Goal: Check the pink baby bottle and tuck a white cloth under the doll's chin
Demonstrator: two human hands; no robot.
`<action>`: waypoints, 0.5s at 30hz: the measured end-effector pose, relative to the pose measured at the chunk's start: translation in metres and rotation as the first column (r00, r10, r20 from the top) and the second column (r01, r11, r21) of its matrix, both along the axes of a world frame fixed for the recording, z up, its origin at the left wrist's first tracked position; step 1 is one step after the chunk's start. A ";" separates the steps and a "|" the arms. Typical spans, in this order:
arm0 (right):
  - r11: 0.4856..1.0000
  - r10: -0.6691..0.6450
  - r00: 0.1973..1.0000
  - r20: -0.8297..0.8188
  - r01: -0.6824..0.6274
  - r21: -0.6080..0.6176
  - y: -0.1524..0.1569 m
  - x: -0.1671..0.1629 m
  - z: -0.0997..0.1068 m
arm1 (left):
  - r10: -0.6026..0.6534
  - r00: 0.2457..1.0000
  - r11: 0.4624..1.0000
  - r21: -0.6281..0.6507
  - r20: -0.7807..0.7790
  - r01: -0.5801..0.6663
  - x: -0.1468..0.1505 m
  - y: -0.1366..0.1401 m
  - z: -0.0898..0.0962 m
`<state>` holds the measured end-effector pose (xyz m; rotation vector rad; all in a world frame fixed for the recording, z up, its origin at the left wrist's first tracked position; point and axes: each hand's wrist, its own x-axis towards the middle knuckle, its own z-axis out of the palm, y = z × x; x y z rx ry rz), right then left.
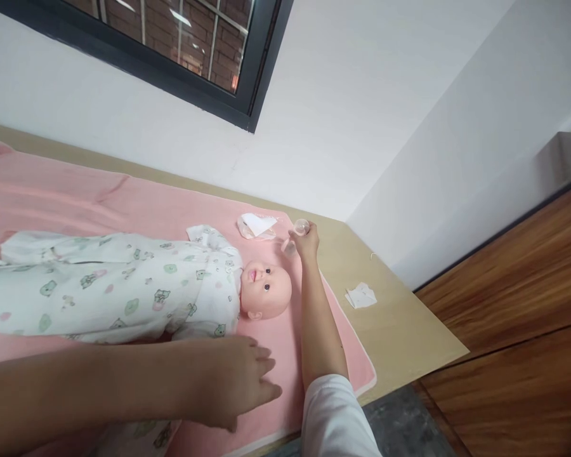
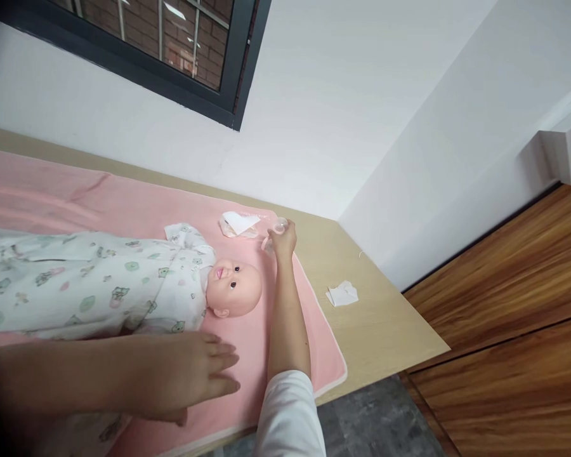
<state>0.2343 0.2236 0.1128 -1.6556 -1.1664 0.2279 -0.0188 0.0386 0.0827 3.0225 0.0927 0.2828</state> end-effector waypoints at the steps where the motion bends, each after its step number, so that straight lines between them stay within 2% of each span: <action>1: 0.999 0.035 0.999 -0.021 -0.034 0.026 -0.001 -0.004 0.005 | -0.065 0.997 0.997 0.036 0.034 0.064 -0.002 0.005 0.012; 3: 0.987 0.125 0.991 -0.055 -0.119 0.108 -0.005 -0.012 0.017 | -0.097 0.986 0.992 0.099 0.138 0.083 -0.008 0.016 0.038; 4: 0.973 0.181 0.981 -0.067 -0.169 0.159 -0.007 -0.017 0.023 | -0.073 0.979 0.991 0.120 0.188 0.051 -0.012 0.022 0.051; 6: 0.927 0.300 0.951 -0.071 -0.273 0.258 -0.014 -0.028 0.036 | 0.014 0.962 0.989 0.136 0.272 -0.053 -0.021 0.035 0.073; 8: 0.869 0.410 0.910 -0.055 -0.372 0.326 -0.025 -0.040 0.048 | 0.169 0.923 0.974 0.086 0.347 -0.211 -0.033 0.049 0.091; 10: 0.813 0.504 0.864 -0.024 -0.464 0.352 -0.039 -0.053 0.059 | 0.370 0.826 0.918 -0.030 0.425 -0.396 -0.046 0.063 0.103; 12: 0.757 0.584 0.812 0.010 -0.549 0.354 -0.054 -0.067 0.068 | 0.534 0.708 0.836 -0.164 0.462 -0.523 -0.057 0.074 0.109; 15: 0.682 0.675 0.736 0.056 -0.652 0.331 -0.074 -0.085 0.077 | 0.675 0.577 0.730 -0.303 0.460 -0.613 -0.067 0.083 0.112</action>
